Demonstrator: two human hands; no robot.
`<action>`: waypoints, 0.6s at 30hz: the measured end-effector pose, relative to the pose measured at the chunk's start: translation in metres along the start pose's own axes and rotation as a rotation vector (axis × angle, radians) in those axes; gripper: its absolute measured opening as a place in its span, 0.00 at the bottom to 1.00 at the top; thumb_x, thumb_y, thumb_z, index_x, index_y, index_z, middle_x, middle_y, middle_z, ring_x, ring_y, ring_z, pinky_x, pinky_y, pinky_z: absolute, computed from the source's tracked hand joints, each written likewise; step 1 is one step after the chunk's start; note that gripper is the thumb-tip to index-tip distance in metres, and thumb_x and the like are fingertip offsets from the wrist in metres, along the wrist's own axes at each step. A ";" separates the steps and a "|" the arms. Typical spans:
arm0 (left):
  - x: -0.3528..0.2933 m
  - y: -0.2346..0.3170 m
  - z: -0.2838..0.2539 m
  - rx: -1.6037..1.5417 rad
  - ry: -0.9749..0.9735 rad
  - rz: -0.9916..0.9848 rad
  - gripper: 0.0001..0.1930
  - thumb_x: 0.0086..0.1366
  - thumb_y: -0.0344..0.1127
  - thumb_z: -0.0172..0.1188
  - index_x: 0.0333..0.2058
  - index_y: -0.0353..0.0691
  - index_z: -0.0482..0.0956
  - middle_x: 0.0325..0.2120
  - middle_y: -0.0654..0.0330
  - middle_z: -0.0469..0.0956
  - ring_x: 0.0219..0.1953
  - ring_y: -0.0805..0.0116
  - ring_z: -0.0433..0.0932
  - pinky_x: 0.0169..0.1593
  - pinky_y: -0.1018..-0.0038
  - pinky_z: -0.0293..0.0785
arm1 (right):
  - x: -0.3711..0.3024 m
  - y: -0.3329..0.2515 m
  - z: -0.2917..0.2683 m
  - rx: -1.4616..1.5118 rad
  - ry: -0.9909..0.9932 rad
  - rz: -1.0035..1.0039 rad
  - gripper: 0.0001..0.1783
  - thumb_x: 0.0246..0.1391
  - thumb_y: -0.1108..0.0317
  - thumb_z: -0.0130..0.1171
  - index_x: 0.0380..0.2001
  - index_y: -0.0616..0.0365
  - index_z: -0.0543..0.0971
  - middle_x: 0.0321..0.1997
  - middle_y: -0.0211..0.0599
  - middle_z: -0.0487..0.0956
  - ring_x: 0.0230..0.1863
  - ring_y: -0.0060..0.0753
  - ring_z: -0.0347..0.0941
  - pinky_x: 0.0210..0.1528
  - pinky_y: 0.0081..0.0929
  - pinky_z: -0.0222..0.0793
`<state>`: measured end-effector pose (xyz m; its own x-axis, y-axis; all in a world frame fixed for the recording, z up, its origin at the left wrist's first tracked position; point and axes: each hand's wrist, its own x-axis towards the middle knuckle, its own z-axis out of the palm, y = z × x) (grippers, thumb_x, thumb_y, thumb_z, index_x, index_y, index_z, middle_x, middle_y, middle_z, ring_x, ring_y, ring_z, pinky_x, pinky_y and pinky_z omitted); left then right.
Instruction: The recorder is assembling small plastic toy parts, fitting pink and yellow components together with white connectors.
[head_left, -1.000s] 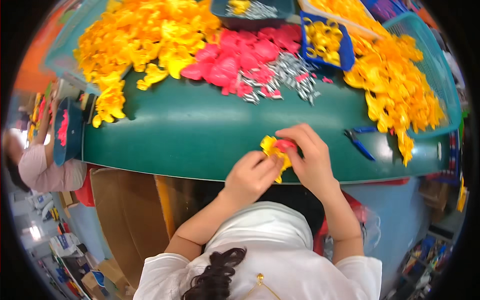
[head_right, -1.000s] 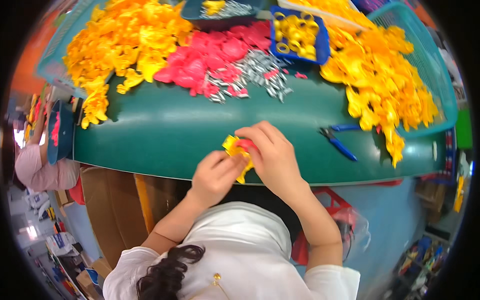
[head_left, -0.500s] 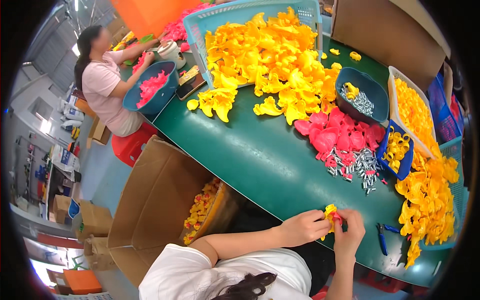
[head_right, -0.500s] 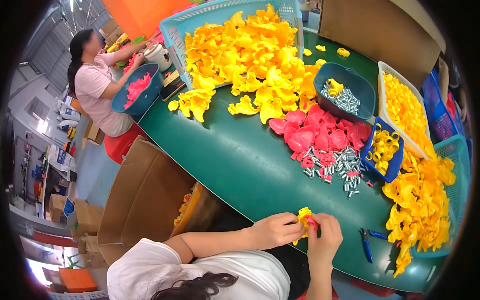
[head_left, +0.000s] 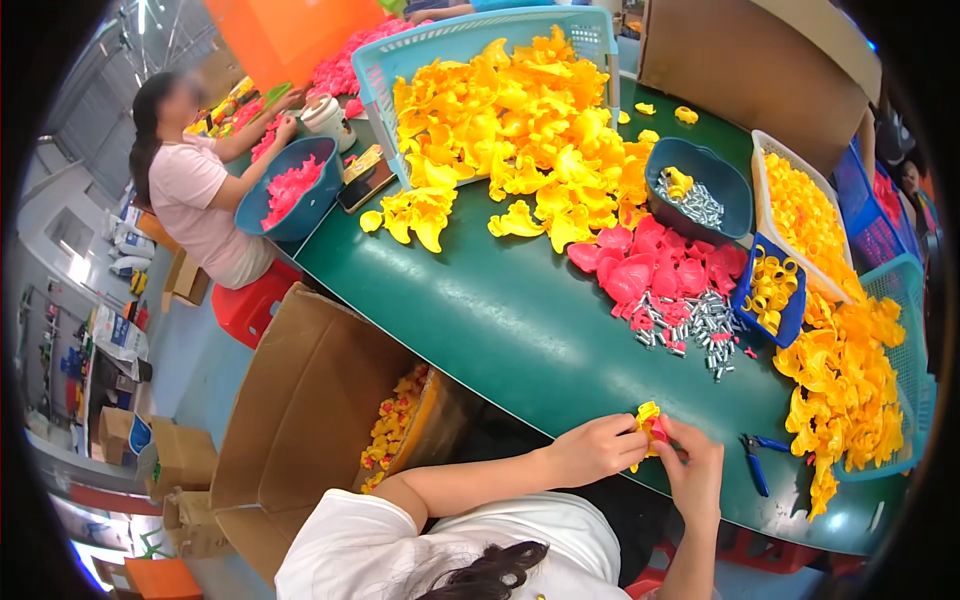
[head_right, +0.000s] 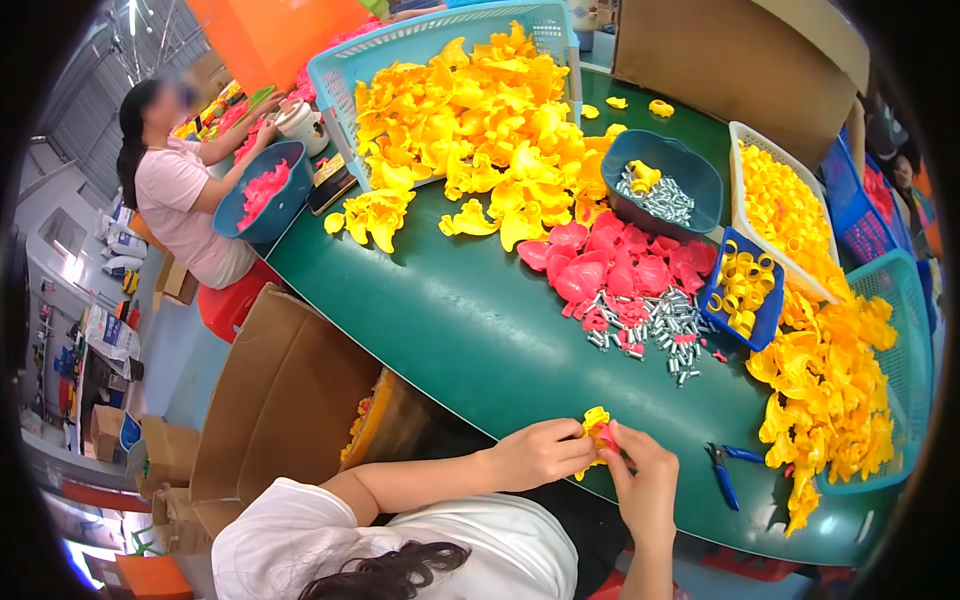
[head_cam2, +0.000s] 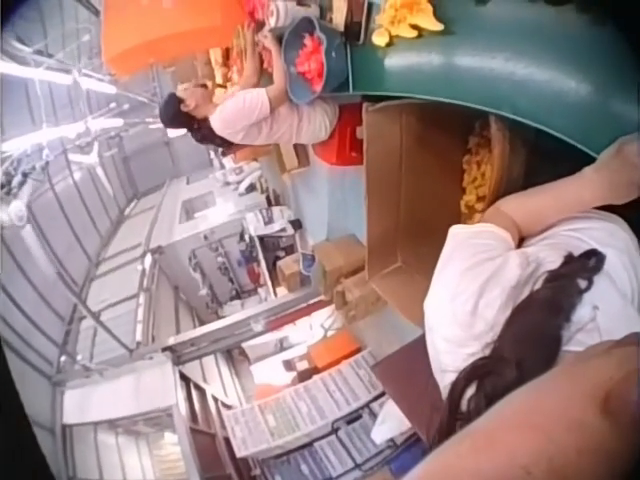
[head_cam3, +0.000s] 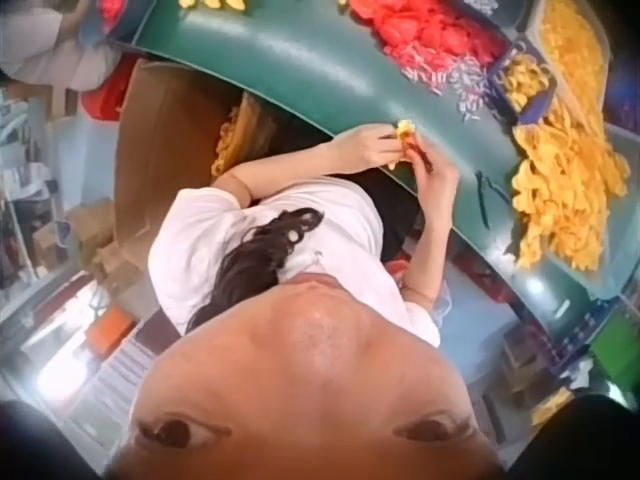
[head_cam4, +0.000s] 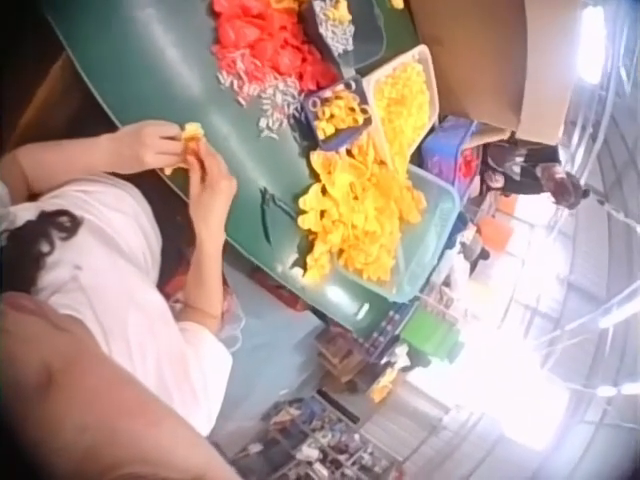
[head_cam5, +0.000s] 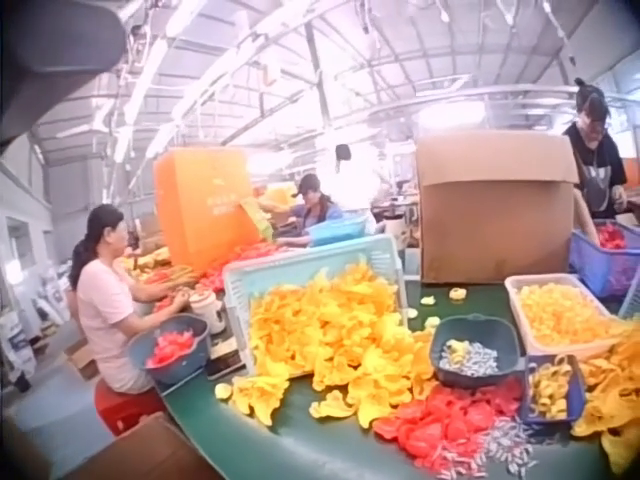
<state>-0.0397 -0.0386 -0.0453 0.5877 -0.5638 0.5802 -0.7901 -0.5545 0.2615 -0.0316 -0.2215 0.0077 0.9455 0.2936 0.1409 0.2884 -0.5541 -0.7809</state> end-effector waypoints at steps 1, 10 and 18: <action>0.000 -0.001 0.000 0.007 -0.018 0.007 0.09 0.50 0.28 0.59 0.32 0.36 0.78 0.29 0.64 0.70 0.33 0.69 0.71 0.39 0.77 0.73 | 0.003 0.006 -0.001 0.081 -0.029 0.049 0.19 0.45 0.83 0.62 0.45 0.66 0.79 0.38 0.45 0.82 0.35 0.34 0.80 0.37 0.24 0.76; 0.004 0.000 0.002 -0.098 -0.003 -0.003 0.08 0.53 0.33 0.65 0.30 0.37 0.78 0.28 0.63 0.73 0.33 0.66 0.73 0.37 0.74 0.74 | 0.007 0.012 -0.014 0.144 -0.136 0.056 0.17 0.44 0.78 0.65 0.41 0.66 0.81 0.31 0.42 0.82 0.31 0.30 0.78 0.37 0.21 0.73; 0.009 -0.009 -0.004 -0.084 0.034 -0.019 0.07 0.49 0.30 0.65 0.28 0.37 0.77 0.27 0.63 0.72 0.31 0.67 0.71 0.36 0.73 0.74 | 0.023 0.030 -0.009 0.446 -0.192 0.174 0.16 0.47 0.75 0.67 0.42 0.65 0.81 0.34 0.36 0.80 0.33 0.21 0.76 0.36 0.18 0.72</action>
<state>-0.0286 -0.0364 -0.0396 0.5977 -0.5316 0.6001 -0.7915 -0.5105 0.3361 -0.0001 -0.2387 -0.0066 0.9170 0.3872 -0.0959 -0.0030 -0.2337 -0.9723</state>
